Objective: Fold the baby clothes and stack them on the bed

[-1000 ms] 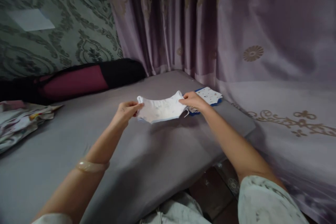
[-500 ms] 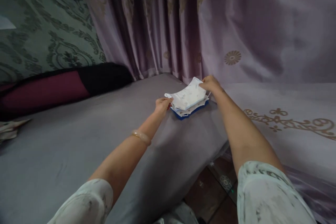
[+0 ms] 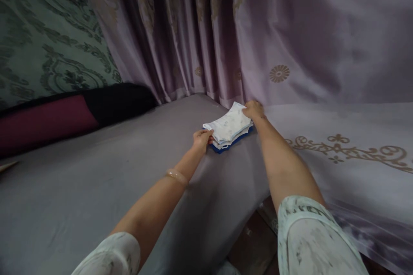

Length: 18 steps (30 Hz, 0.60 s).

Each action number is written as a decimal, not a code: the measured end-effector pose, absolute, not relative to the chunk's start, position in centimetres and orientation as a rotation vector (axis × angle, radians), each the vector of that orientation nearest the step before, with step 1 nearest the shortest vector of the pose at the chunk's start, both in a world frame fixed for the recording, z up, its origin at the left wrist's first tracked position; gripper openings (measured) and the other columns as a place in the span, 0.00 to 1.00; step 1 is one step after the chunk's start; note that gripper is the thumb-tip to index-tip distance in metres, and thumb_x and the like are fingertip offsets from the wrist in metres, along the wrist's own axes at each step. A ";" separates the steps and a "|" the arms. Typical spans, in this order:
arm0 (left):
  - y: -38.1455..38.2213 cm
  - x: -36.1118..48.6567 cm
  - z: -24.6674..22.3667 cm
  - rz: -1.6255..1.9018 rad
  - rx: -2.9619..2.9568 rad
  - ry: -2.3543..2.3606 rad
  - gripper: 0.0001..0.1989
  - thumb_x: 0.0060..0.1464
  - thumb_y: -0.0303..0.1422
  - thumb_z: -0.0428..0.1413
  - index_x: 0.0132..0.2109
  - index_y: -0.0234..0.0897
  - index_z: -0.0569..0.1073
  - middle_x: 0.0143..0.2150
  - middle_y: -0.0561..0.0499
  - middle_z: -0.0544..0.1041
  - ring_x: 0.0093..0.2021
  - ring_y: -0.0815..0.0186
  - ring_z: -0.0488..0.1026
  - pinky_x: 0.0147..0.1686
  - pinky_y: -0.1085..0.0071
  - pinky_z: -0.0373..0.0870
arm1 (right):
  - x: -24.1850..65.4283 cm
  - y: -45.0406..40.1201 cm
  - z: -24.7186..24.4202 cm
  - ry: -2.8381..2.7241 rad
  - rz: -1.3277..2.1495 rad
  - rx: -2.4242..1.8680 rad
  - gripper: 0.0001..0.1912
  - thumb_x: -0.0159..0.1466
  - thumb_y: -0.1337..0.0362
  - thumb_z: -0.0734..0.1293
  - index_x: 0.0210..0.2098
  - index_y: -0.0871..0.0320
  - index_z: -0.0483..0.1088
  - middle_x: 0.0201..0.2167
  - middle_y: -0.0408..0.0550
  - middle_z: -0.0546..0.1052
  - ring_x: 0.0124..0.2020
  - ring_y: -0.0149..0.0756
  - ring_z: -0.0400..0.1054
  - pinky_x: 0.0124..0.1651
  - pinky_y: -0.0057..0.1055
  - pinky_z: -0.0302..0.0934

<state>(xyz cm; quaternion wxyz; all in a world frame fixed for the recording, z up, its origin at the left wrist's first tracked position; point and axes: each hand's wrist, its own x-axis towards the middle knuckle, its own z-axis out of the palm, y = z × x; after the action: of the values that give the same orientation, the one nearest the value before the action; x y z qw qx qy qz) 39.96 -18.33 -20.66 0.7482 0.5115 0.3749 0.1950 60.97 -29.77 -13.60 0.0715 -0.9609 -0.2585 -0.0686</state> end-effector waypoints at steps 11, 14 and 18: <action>-18.3 40.0 -24.0 0.520 1.339 0.844 0.08 0.49 0.31 0.62 0.35 0.34 0.71 0.21 0.57 0.68 0.22 0.71 0.71 0.23 0.78 0.64 | 60.2 -30.3 -16.6 -0.647 -0.189 -2.941 0.18 0.64 0.62 0.62 0.50 0.61 0.75 0.50 0.61 0.74 0.52 0.47 0.68 0.51 0.38 0.62; -18.1 40.0 -24.5 0.479 1.356 0.856 0.09 0.50 0.33 0.61 0.37 0.34 0.71 0.21 0.55 0.69 0.22 0.70 0.71 0.22 0.77 0.63 | 60.1 -30.4 -17.5 -0.630 -0.212 -2.960 0.19 0.64 0.62 0.61 0.50 0.63 0.74 0.51 0.61 0.73 0.52 0.47 0.68 0.51 0.38 0.62; -18.1 39.4 -24.6 0.470 1.372 0.877 0.19 0.49 0.36 0.63 0.47 0.36 0.70 0.26 0.52 0.75 0.26 0.67 0.74 0.25 0.75 0.66 | 59.4 -30.4 -18.1 -0.559 -0.242 -2.989 0.20 0.65 0.62 0.60 0.51 0.66 0.72 0.51 0.65 0.72 0.52 0.50 0.67 0.50 0.39 0.61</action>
<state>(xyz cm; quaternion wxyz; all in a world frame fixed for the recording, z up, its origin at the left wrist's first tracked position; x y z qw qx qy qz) 39.38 -18.09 -24.63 0.6618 0.6070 0.3877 0.2081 59.41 -30.36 -18.13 0.0454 -0.9789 -0.1830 -0.0792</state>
